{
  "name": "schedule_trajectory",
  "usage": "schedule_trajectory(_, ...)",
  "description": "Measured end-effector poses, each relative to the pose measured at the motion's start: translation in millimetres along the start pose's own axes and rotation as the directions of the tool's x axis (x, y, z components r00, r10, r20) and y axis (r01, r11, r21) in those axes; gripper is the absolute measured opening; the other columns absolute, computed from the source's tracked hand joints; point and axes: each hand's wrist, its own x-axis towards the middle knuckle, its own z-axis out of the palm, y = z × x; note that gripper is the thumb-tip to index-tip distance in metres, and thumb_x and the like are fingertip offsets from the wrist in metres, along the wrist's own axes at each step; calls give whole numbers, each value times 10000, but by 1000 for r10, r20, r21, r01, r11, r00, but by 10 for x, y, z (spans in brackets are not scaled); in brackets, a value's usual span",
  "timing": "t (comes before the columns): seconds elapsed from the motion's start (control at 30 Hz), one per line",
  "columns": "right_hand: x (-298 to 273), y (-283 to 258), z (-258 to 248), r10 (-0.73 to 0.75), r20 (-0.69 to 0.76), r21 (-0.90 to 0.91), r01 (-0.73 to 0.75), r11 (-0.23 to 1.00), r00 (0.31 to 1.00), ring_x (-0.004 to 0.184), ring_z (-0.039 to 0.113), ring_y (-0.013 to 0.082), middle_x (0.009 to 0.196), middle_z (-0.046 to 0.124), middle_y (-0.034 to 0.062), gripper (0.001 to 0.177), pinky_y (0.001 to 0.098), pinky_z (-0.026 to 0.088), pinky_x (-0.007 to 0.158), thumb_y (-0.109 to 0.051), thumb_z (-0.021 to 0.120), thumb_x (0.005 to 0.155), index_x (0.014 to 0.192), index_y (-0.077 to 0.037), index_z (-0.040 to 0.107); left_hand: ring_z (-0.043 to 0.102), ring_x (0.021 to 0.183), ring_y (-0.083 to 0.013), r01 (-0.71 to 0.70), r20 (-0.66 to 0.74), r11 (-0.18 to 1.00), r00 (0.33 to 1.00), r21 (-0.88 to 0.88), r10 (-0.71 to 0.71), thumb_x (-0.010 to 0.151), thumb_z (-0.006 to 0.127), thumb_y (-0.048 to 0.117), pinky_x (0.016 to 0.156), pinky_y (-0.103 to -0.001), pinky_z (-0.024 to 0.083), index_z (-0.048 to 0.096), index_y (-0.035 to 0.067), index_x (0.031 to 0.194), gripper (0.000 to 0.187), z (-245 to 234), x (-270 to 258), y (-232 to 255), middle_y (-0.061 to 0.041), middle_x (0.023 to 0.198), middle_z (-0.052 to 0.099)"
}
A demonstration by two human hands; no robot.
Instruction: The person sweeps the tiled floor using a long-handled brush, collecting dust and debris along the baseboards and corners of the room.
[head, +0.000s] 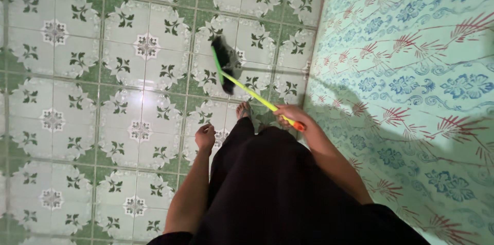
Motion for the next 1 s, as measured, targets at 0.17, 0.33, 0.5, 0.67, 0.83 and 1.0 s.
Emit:
schedule_trajectory(0.17,-618,152,-170,-23,-8,71,24,997,1000,439,430,42,671,498,-15,644,207,351,382,-111,606,949,1564,-128,417,755,813,-176,-15,33,1000,999,4,15,886,692,226,772,-322,566,736,51,1162,329,-4,110,63,-104,928,787)
schedule_trajectory(0.33,-1345,212,-94,-70,-185,79,86,993,980,448,422,66,661,484,-23,668,219,347,392,-118,633,918,1556,-90,439,762,828,-182,-45,32,997,999,61,43,894,692,232,797,-323,564,753,56,1148,314,-69,174,123,-104,943,788)
schedule_trajectory(0.5,-1425,274,-201,-46,-412,66,80,995,910,459,419,93,665,504,8,708,246,357,407,-123,618,910,1581,-106,392,759,827,-188,-46,49,997,998,61,43,895,689,242,782,-335,570,739,52,1148,320,-73,177,161,-113,950,790)
schedule_trajectory(0.67,-949,398,-869,-97,-466,119,171,978,879,478,450,102,677,526,22,540,269,386,420,-123,592,939,1446,-62,419,763,807,-192,-73,51,994,996,84,69,896,679,227,771,-335,569,744,48,1149,317,-12,135,163,-118,953,784)
schedule_trajectory(0.83,-476,66,-1554,-45,-414,176,129,976,909,474,432,88,667,505,4,164,258,384,411,-158,572,947,1099,-97,578,769,809,-193,-29,26,999,999,32,28,890,679,231,783,-324,571,743,52,1177,344,56,101,199,-118,947,791)
schedule_trajectory(1.0,-226,-341,-1761,-11,-475,174,107,979,880,501,479,119,711,567,40,169,288,406,414,-149,623,940,1084,-60,609,756,834,-196,8,-17,996,1000,85,-7,910,686,253,801,-321,555,746,53,1194,353,103,7,316,-131,915,794)
